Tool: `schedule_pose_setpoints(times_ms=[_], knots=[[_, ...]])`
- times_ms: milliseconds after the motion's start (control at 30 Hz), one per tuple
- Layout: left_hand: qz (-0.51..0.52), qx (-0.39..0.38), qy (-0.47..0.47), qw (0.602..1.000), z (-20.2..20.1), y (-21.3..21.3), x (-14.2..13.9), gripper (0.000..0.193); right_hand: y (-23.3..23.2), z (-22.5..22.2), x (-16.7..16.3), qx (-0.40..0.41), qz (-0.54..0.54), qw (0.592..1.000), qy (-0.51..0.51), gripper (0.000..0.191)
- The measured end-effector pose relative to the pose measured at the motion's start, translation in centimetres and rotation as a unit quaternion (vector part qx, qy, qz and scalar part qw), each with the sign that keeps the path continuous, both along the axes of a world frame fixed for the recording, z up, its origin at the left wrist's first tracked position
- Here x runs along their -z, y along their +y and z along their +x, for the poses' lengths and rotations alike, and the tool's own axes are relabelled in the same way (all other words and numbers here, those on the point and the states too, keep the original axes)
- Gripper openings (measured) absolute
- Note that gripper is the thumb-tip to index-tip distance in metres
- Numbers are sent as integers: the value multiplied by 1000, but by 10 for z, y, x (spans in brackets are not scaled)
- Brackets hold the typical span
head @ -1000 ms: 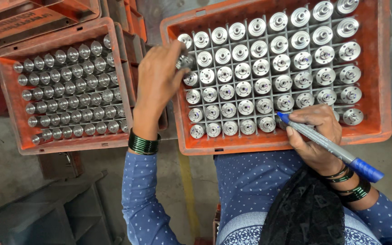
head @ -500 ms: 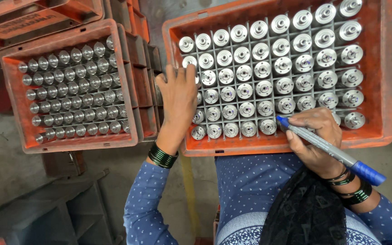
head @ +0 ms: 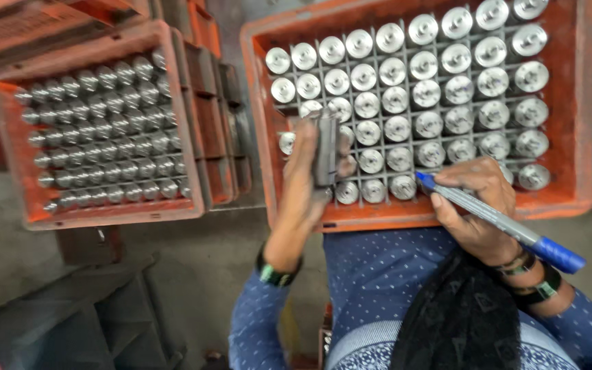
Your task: The person repeatedly picks up small cylindrical metal parts from an orange crate, marks each with a blue marker, and returns them to the crate. The process is continuous and repetitive throughout the clip.
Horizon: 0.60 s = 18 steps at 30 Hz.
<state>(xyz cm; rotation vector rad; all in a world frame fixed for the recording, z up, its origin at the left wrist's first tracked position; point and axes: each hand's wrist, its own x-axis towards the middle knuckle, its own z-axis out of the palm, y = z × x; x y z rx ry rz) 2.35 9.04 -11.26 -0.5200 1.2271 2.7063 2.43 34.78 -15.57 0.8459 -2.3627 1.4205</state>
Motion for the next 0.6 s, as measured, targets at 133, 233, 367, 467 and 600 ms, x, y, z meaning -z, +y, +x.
schedule_pose_setpoints(times_ms=[133,233,367,467,600], knots=[[52,-20,55,997,1,50,56,44,3,6,3,7,-16,1000,-21,28],[101,-50,74,991,1,68,69,37,-2,11,1,-4,-18,1000,-23,27],[130,-97,34,986,4,76,72,29,-15,10,-11,-33,-1,999,7,28],[37,-74,54,995,12,77,71,28,-21,3,-20,-22,16,999,46,29],[32,-69,70,995,16,77,67,31,-26,0,-23,-10,52,995,87,27]])
